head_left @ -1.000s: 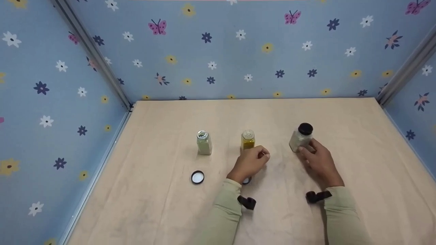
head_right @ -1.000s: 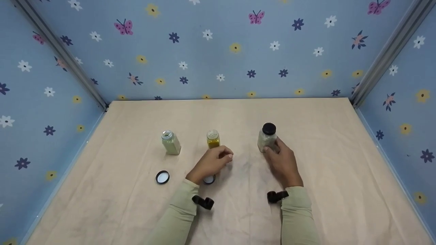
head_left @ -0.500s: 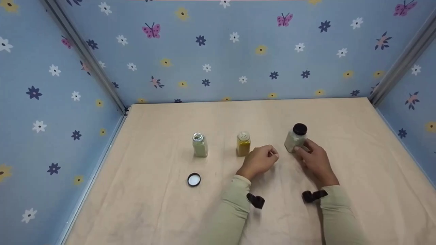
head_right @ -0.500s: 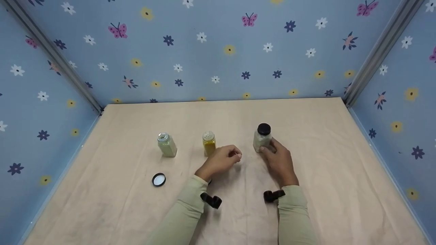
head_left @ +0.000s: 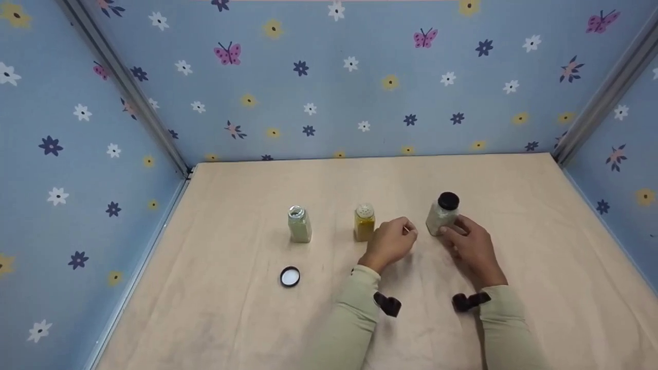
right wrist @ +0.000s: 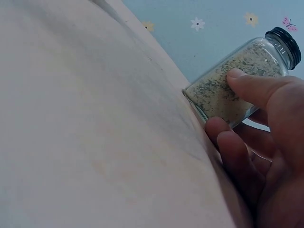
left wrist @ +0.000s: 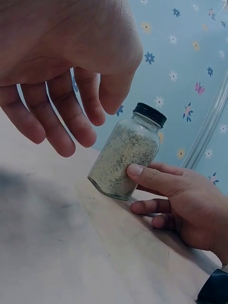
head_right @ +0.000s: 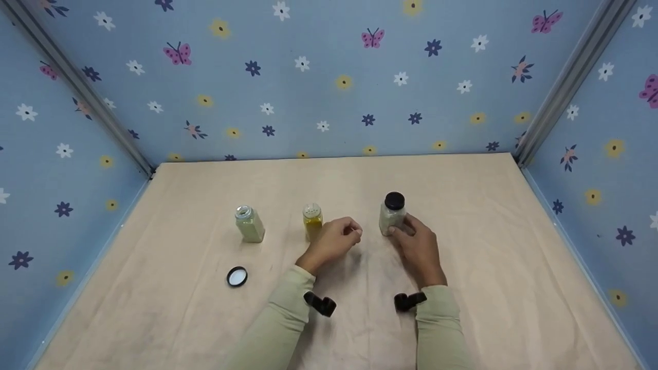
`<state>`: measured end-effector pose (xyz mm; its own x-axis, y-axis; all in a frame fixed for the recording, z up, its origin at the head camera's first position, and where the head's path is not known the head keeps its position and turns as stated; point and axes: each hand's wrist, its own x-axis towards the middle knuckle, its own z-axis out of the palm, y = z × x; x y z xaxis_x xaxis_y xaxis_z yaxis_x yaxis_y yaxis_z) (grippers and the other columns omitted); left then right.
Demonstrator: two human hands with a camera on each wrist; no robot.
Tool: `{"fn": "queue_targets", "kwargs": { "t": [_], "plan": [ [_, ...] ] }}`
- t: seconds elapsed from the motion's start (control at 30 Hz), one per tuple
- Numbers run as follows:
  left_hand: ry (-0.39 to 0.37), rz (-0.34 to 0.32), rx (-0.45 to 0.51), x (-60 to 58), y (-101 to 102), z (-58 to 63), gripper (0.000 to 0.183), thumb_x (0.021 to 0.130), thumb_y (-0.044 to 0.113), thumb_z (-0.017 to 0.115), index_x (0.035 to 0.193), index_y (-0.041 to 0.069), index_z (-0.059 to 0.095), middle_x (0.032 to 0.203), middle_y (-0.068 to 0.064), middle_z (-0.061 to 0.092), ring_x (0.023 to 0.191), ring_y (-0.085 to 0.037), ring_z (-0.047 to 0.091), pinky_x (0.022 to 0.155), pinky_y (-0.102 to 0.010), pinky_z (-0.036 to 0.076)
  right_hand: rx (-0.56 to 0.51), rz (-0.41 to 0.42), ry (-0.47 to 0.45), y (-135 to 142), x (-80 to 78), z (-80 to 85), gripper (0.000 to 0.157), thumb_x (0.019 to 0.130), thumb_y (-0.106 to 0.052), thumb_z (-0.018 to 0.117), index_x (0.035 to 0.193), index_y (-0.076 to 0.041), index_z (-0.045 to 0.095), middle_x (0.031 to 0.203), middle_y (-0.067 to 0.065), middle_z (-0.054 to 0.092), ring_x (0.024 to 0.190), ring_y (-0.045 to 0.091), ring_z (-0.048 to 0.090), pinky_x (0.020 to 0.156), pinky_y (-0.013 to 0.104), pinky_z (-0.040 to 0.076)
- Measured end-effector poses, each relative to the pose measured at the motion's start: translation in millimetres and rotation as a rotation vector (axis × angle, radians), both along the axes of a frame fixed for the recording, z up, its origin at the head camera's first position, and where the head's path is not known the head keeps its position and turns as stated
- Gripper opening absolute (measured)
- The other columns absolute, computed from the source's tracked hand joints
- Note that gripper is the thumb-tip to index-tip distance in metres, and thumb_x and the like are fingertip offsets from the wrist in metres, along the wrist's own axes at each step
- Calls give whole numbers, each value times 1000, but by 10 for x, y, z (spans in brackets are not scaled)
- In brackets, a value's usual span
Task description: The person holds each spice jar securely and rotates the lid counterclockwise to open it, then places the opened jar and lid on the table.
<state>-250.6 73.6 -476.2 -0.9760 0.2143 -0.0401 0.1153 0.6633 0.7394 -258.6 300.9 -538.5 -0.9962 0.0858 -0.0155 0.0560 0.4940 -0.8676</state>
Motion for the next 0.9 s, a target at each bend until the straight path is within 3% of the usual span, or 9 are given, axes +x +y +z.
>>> {"fn": "queue_targets", "kwargs": {
  "t": [0.1,0.37,0.5,0.63,0.8,0.9],
  "plan": [
    [10,-7,23,-7,14,5,10,98,31,60,93,27,67,86,13,63,79,-7,59,72,-29,49,8,-1,16,-6,6,4,73,92,-53,67,148,-11,49,147,14,51,123,29,57,80,35,53],
    [-6,-13,47,-58,70,37,10,98,31,59,92,28,67,88,15,63,82,-5,58,75,-29,49,-3,40,27,-14,15,-3,75,92,-54,66,150,-11,45,148,16,48,111,31,62,74,38,54],
    [-34,-40,145,-115,66,53,11,100,30,59,97,26,69,94,14,64,90,-5,59,83,-29,49,23,50,34,-3,-3,-3,75,93,-55,64,151,-11,44,149,16,48,120,35,59,87,47,53],
    [-74,-54,255,-181,45,54,11,101,31,59,102,25,69,102,14,64,101,-5,58,92,-31,48,19,35,59,3,-13,-16,74,94,-53,65,150,-9,47,148,16,49,138,34,43,105,53,42],
    [-107,-19,351,-231,100,30,13,101,33,59,108,27,69,106,16,64,106,-4,58,95,-32,48,14,28,70,-3,-5,-39,72,93,-53,66,149,-10,49,146,15,52,138,33,43,108,54,39],
    [-106,11,433,-252,198,7,17,100,31,61,111,22,70,105,15,64,104,-5,58,94,-32,49,32,33,74,3,-2,-36,71,94,-53,65,149,-11,49,146,14,52,138,33,43,109,54,37]
  ]
}}
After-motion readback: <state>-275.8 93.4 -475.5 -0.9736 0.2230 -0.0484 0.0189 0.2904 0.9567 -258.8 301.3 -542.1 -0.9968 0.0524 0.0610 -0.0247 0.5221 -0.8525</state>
